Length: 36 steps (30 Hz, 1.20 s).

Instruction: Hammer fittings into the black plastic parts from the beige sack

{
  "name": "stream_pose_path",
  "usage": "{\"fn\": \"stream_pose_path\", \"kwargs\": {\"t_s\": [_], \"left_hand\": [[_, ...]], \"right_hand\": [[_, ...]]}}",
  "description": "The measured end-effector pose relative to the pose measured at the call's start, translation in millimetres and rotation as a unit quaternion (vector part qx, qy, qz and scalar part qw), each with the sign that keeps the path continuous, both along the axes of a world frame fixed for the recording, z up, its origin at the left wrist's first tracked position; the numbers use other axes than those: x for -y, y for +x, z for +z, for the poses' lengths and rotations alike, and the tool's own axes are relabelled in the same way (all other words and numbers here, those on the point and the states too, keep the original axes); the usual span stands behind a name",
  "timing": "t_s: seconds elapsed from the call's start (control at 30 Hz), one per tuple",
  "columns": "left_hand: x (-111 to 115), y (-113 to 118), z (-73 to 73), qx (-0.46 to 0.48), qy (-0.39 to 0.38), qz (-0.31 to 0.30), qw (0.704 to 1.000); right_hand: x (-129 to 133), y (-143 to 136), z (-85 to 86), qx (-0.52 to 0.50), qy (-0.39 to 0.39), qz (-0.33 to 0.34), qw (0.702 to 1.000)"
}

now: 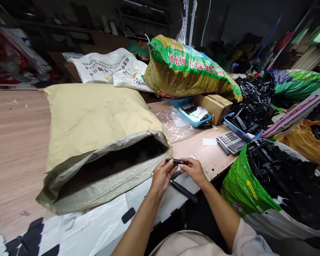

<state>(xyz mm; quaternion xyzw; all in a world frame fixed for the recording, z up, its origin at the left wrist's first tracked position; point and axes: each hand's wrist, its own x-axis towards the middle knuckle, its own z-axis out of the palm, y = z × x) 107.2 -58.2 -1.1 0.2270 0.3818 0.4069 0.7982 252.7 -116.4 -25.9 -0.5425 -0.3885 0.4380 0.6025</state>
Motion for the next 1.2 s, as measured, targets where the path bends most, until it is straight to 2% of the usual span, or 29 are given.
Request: {"fn": "stream_pose_path", "kwargs": {"t_s": [0.13,0.27,0.47,0.63,0.73,0.9,1.03,1.1,1.2], "left_hand": [[6,-6,6.3,0.01,-0.04,0.017,0.999],[15,-13,12.2,0.016,-0.072,0.035,0.997],[30,-24,16.3,0.04,-0.109,0.05,0.992],[41,-33,18.6,0.084,-0.096,0.041,0.991],[46,-38,17.7,0.086,-0.078,0.037,0.993],[53,-48,13.9,0.047,-0.009,-0.006,0.999],[57,-52,3.6,-0.04,0.082,-0.044,0.995],[57,-52,-2.9,-0.115,0.156,-0.051,0.98],[54,-54,-7.8,-0.239,0.299,-0.052,0.923]], "right_hand": [[5,-1,10.5,-0.052,0.009,-0.004,0.999],[12,-7,20.8,-0.045,0.009,0.002,0.999],[26,-24,40.9,0.076,0.019,0.005,0.997],[37,-29,64.8,0.216,0.088,0.025,0.972],[41,-30,72.4,0.262,0.109,0.04,0.958],[46,-32,67.3,0.193,0.072,0.062,0.977],[48,-31,61.4,0.127,0.04,0.089,0.987],[50,-31,61.7,0.131,0.038,0.101,0.986],[50,-31,64.4,0.164,0.043,0.112,0.979]]}}
